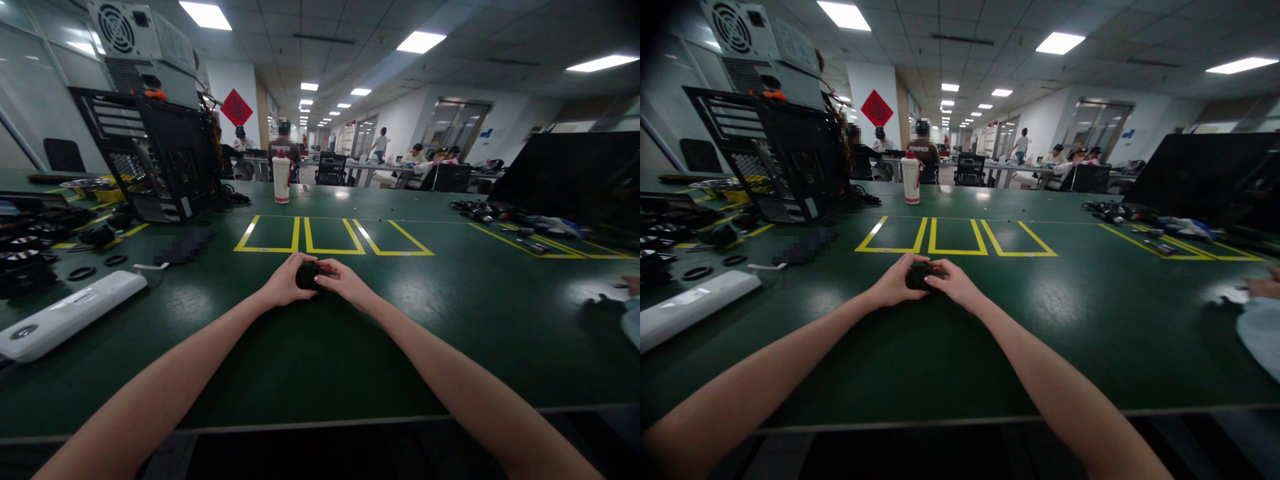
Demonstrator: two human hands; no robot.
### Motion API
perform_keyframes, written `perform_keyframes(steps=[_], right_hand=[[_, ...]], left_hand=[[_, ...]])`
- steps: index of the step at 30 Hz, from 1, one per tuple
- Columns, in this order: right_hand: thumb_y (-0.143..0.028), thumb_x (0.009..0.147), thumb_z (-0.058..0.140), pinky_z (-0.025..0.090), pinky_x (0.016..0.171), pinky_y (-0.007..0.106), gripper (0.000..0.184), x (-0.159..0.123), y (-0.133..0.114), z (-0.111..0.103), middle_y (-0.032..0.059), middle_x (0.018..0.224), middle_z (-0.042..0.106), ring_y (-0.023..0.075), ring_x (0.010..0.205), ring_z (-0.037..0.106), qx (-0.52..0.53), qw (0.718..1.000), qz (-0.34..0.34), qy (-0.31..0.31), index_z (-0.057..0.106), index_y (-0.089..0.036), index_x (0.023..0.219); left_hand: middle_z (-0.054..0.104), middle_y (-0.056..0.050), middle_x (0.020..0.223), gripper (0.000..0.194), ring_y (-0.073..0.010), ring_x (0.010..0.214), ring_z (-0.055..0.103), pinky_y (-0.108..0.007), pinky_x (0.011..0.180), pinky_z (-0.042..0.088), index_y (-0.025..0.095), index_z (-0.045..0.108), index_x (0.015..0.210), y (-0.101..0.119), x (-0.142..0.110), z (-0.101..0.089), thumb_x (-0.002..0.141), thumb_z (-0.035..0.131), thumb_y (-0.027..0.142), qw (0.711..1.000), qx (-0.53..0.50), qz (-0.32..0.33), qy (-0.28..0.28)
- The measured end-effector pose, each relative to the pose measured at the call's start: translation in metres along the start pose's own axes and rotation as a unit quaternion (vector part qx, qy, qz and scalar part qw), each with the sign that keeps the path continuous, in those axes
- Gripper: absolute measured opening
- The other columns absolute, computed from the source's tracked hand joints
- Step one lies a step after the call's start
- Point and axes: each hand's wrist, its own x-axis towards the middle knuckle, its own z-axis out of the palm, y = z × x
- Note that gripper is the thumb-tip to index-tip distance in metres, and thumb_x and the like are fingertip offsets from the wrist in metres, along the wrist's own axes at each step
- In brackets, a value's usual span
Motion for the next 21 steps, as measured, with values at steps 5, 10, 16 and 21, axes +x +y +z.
perform_keyframes(steps=[5, 10, 16, 21], right_hand=[[-0.021, 0.063, 0.066, 0.041, 0.088, 0.037, 0.033, -0.0011, -0.0007, -0.0024, 0.0018, 0.101, 0.051, 0.0159, 0.095, 0.053, 0.019, 0.999, -0.029, -0.037, 0.049, -0.020, 0.092], [-0.029, 0.069, 0.060, 0.045, 0.081, 0.036, 0.025, -0.0026, 0.0013, 0.0005, 0.0021, 0.098, 0.052, 0.0158, 0.093, 0.052, 0.011, 1.000, -0.025, -0.005, 0.049, -0.021, 0.090], [-0.030, 0.070, 0.059, 0.046, 0.078, 0.037, 0.026, -0.0006, -0.0013, 0.0027, 0.0030, 0.097, 0.054, 0.0158, 0.088, 0.054, 0.021, 1.000, 0.001, 0.016, 0.050, -0.020, 0.092], [-0.025, 0.067, 0.062, 0.043, 0.085, 0.038, 0.029, -0.0004, -0.0045, 0.0005, 0.0043, 0.099, 0.053, 0.0163, 0.091, 0.054, 0.019, 1.000, 0.017, 0.002, 0.050, -0.017, 0.092]], left_hand=[[0.047, -0.004, 0.105, 0.058, -0.0207, 0.095, 0.050, -0.035, 0.080, 0.044, 0.022, 0.042, 0.109, 0.0010, -0.0001, 0.0010, 0.058, 0.068, 0.023, 1.000, -0.002, 0.005, 0.006], [0.046, -0.005, 0.105, 0.059, -0.0210, 0.095, 0.050, -0.036, 0.080, 0.044, 0.021, 0.041, 0.110, 0.0001, -0.0002, 0.0016, 0.058, 0.069, 0.024, 1.000, 0.003, 0.004, 0.004], [0.046, -0.004, 0.104, 0.059, -0.0198, 0.094, 0.049, -0.035, 0.082, 0.043, 0.022, 0.041, 0.110, -0.0004, 0.0000, 0.0003, 0.058, 0.069, 0.024, 1.000, 0.004, 0.011, 0.003], [0.046, -0.004, 0.104, 0.058, -0.0200, 0.093, 0.050, -0.035, 0.080, 0.044, 0.023, 0.041, 0.110, 0.0006, -0.0001, 0.0000, 0.058, 0.068, 0.024, 1.000, -0.003, -0.002, -0.002]])
